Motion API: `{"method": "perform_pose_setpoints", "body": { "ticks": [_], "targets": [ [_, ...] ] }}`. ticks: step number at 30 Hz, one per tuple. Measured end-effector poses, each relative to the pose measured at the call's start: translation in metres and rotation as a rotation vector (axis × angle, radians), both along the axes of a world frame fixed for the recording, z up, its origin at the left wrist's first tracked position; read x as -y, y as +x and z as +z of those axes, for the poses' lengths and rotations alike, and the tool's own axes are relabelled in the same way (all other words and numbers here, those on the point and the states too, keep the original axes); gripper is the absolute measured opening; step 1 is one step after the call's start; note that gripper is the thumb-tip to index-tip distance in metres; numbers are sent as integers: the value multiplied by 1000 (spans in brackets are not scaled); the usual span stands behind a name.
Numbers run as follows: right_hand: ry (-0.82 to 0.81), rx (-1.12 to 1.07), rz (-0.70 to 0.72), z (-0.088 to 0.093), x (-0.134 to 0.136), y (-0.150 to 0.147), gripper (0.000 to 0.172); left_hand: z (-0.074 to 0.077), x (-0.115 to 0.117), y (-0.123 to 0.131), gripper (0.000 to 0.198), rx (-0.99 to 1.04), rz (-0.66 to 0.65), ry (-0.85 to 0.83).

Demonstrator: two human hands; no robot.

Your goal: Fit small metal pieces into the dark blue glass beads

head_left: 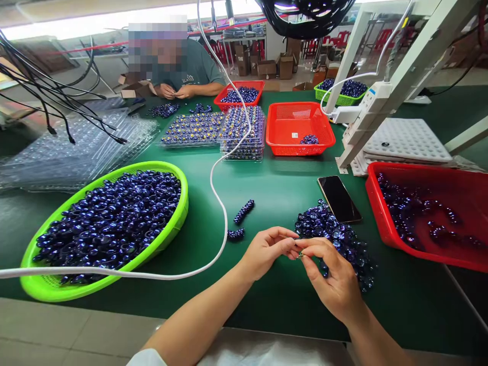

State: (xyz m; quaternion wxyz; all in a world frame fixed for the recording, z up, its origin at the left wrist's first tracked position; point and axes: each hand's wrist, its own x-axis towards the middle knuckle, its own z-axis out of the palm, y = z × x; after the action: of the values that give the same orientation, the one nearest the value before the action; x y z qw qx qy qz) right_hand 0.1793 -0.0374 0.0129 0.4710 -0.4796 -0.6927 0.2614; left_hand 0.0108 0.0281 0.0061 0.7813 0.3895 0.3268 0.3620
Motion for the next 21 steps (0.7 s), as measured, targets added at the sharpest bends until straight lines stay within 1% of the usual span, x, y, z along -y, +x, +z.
{"method": "perform_pose_setpoints", "body": {
  "ticks": [3, 7, 10, 12, 15, 17, 19, 21],
  "targets": [
    [25, 15, 17, 0, -1, -1, 24, -3, 0, 0, 31, -4, 11, -47],
    [24, 38, -53, 2, -1, -2, 20, -6, 1, 1, 30, 24, 65, -23],
    [43, 74, -75, 2, -1, -2, 20, -5, 2, 3, 34, 53, 75, -30],
    [89, 113, -63, 1, -1, -2, 22, -4, 3, 3, 38, 34, 66, -32],
    [164, 195, -26, -1, -2, -2, 28, -5, 5, 2, 37, -12, 62, 8],
    [183, 230, -7, -2, -3, -2, 29, -7, 5, 1, 33, -40, 64, 45],
    [167, 226, -22, -3, -2, -1, 27, -8, 6, 0, 32, -69, 70, 79],
    [106, 180, -73, -2, -2, -1, 22, -9, 7, 0, 33, -111, 80, 128]
  ]
}}
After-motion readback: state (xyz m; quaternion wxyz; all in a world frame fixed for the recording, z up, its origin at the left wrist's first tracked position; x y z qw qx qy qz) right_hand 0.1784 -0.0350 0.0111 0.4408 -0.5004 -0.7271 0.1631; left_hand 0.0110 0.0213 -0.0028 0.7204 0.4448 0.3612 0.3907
